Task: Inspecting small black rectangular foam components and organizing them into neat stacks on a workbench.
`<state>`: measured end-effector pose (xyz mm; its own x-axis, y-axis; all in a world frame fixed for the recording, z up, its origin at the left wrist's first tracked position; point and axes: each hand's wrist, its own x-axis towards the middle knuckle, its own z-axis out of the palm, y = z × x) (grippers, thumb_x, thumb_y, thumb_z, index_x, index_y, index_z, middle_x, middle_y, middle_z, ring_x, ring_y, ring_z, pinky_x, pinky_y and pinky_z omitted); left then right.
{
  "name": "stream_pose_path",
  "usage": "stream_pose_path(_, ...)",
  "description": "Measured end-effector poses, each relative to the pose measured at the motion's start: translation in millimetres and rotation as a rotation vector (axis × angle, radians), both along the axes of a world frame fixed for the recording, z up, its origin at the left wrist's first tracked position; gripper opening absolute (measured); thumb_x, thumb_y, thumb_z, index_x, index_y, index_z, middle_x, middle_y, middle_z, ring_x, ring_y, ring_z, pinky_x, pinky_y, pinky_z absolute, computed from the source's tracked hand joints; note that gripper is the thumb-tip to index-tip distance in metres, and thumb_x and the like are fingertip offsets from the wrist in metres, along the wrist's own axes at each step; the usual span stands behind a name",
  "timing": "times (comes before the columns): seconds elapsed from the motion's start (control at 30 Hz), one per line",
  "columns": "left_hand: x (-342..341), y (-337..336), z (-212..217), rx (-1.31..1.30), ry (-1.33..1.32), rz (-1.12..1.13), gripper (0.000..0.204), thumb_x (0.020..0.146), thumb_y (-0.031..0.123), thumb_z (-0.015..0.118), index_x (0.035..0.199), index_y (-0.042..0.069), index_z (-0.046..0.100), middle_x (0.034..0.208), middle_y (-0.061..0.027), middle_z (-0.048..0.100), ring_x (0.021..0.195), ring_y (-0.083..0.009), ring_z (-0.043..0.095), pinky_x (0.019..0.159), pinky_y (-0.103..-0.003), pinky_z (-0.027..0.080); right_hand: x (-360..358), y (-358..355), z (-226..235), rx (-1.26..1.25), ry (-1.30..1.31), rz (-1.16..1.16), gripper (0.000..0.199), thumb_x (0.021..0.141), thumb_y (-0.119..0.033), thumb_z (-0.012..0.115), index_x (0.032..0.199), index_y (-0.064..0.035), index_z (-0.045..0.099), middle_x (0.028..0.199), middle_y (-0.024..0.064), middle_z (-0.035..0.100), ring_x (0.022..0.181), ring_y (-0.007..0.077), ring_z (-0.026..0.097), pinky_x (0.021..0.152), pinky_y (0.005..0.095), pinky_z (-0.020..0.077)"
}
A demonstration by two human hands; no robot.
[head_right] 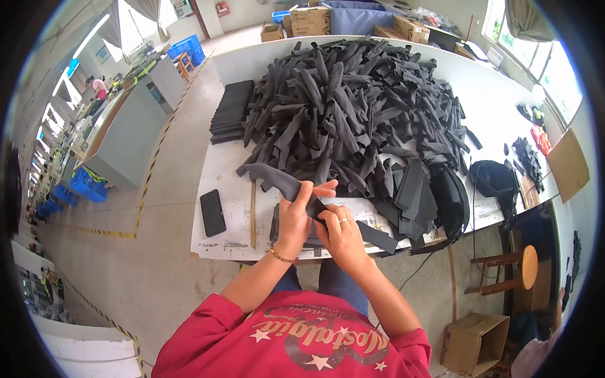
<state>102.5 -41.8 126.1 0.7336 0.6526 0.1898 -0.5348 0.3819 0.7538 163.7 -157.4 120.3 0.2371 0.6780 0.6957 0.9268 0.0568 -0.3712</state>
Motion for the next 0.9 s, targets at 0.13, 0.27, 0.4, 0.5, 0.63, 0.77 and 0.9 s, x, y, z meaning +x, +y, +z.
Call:
stream_pose_path(0.13, 0.5, -9.4, 0.4, -0.108, -0.018, 0.024, 0.034, 0.102, 0.025, 0.048, 0.095, -0.006, 0.060, 0.104, -0.0229, 0.069, 0.101, -0.0265, 0.066, 0.089, -0.036, 0.052, -0.3, 17.1, 2.4, 0.046, -0.007, 0.073, 0.037, 0.074, -0.001, 0.073, 0.104, -0.0007, 0.051, 0.102, 0.0179, 0.056, 0.088, 0.0380, 0.058, 0.073, 0.0437, 0.0484)
stream_pose_path(0.27, -5.2, 3.5, 7.9, -0.187, 0.020, 0.065, 0.035, 0.103, 0.027, 0.047, 0.097, -0.006, 0.059, 0.107, -0.0237, 0.068, 0.101, -0.0266, 0.066, 0.090, -0.035, 0.051, -2.4, -1.7, -5.1, -0.094, 0.085, -0.048, 0.038, 0.076, -0.005, 0.074, 0.105, -0.0009, 0.049, 0.104, 0.0190, 0.056, 0.090, 0.0387, 0.058, 0.076, 0.0452, 0.0483)
stream_pose_path(0.4, -1.6, -8.2, -6.3, -0.190, -0.027, 0.001, 0.032, 0.101, 0.030, 0.050, 0.093, 0.000, 0.056, 0.109, -0.0237, 0.067, 0.104, -0.0258, 0.065, 0.095, -0.038, 0.048, 0.7, -4.4, -6.8, -0.064, 0.085, 0.037, 0.036, 0.075, -0.004, 0.073, 0.103, -0.0011, 0.051, 0.102, 0.0174, 0.055, 0.087, 0.0369, 0.059, 0.072, 0.0423, 0.0512)
stream_pose_path(0.5, 0.1, -16.3, -13.9, -0.271, -0.006, -0.021, 0.026, 0.100, 0.029, 0.053, 0.090, 0.005, 0.054, 0.109, -0.0222, 0.068, 0.105, -0.0264, 0.065, 0.095, -0.039, 0.049, 2.0, -1.8, 3.1, -0.079, 0.096, 0.058, 0.033, 0.077, -0.003, 0.072, 0.102, -0.0014, 0.051, 0.100, 0.0169, 0.056, 0.085, 0.0363, 0.060, 0.070, 0.0425, 0.0517)
stream_pose_path(0.63, -2.7, -12.4, -27.0, -0.310, 0.022, -0.053, 0.028, 0.100, 0.031, 0.054, 0.097, 0.003, 0.056, 0.110, -0.0209, 0.068, 0.098, -0.0242, 0.065, 0.090, -0.037, 0.050, 1.4, -8.8, 3.1, -0.160, 0.116, 0.005, 0.025, 0.081, -0.003, 0.069, 0.099, -0.0012, 0.052, 0.099, 0.0157, 0.056, 0.085, 0.0366, 0.060, 0.069, 0.0431, 0.0514)
stream_pose_path(0.77, -4.7, 0.3, 9.1, -0.331, -0.033, 0.090, 0.032, 0.099, 0.031, 0.055, 0.105, -0.001, 0.056, 0.100, -0.0192, 0.069, 0.091, -0.0254, 0.067, 0.087, -0.038, 0.052, 12.6, -18.3, 3.7, -0.171, 0.138, 0.086, 0.022, 0.081, -0.003, 0.069, 0.096, -0.0014, 0.053, 0.097, 0.0146, 0.057, 0.084, 0.0353, 0.060, 0.068, 0.0424, 0.0509)
stream_pose_path(0.9, 2.3, 1.2, 4.9, -0.257, -0.119, 0.100, 0.032, 0.099, 0.032, 0.054, 0.106, 0.001, 0.056, 0.089, -0.0148, 0.068, 0.088, -0.0278, 0.067, 0.087, -0.040, 0.053, 18.4, -14.7, 11.8, -0.073, 0.022, 0.122, 0.021, 0.080, 0.000, 0.070, 0.092, -0.0014, 0.054, 0.093, 0.0137, 0.056, 0.079, 0.0330, 0.059, 0.064, 0.0411, 0.0502)
